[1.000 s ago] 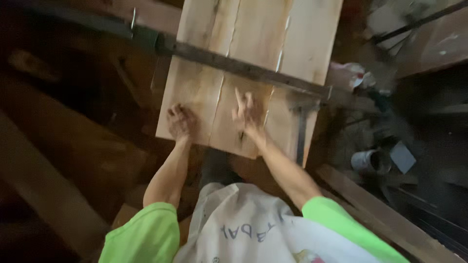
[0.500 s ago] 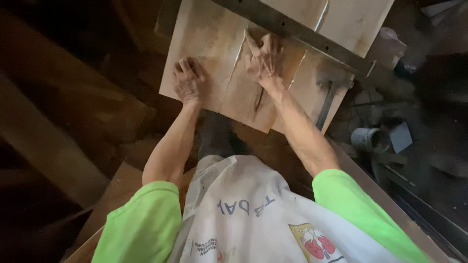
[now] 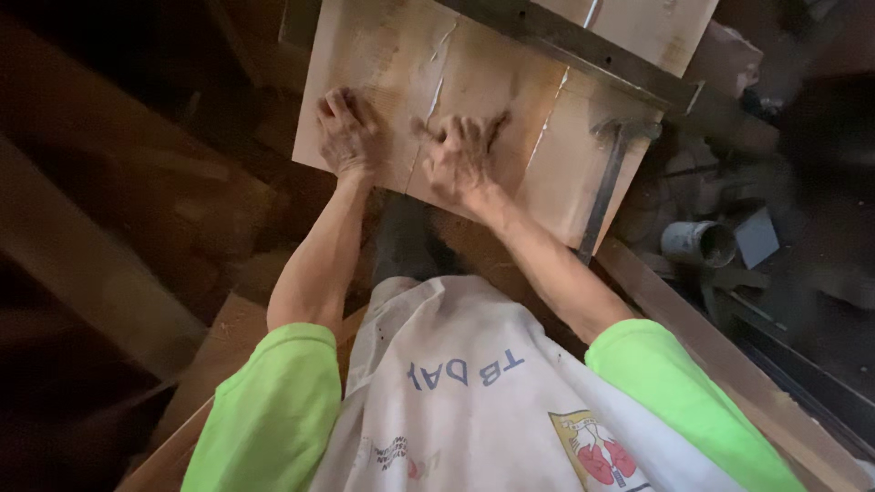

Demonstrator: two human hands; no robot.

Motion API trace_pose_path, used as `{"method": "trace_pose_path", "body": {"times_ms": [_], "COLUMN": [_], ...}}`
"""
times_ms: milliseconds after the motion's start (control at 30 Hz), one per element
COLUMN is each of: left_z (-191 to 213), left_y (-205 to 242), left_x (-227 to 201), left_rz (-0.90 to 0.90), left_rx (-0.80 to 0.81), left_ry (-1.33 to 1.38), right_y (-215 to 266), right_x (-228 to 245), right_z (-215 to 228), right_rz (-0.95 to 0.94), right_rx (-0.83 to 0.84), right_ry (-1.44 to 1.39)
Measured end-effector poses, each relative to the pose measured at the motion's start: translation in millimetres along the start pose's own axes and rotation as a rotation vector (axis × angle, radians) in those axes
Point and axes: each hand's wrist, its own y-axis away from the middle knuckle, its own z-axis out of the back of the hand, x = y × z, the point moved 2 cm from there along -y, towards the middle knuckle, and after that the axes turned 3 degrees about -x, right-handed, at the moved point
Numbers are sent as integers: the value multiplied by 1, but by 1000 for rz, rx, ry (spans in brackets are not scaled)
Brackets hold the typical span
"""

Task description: The person uses a hammer to drive nails into wooden planks clamped to a workbench. They repeatedly position the planks, hammer nails, and adjust the clamps to secure the pieces together.

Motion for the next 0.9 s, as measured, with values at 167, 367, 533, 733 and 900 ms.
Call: {"method": "trace_pose_path", "body": {"times_ms": [167, 367, 533, 733, 900], "left_z": [-3, -6, 4, 7, 16], "left_y": [3, -4, -8, -13, -8], "left_x": [9, 17, 7, -1, -5], "left_rz": [-65, -92, -9, 84, 80], "left_rx": [-43, 28, 47, 142, 164], "left_ry": [-51, -69, -124, -129, -153], "right_y": [34, 72, 96, 107, 134], "right_x": [40, -55, -148, -91, -19], "right_z": [1, 6, 45, 61, 86], "right_rz": [-31, -391, -434, -432, -473], "right_rx": [-55, -313, -35, -40, 58], "right_ry": [-121, -56, 272, 242, 86]}}
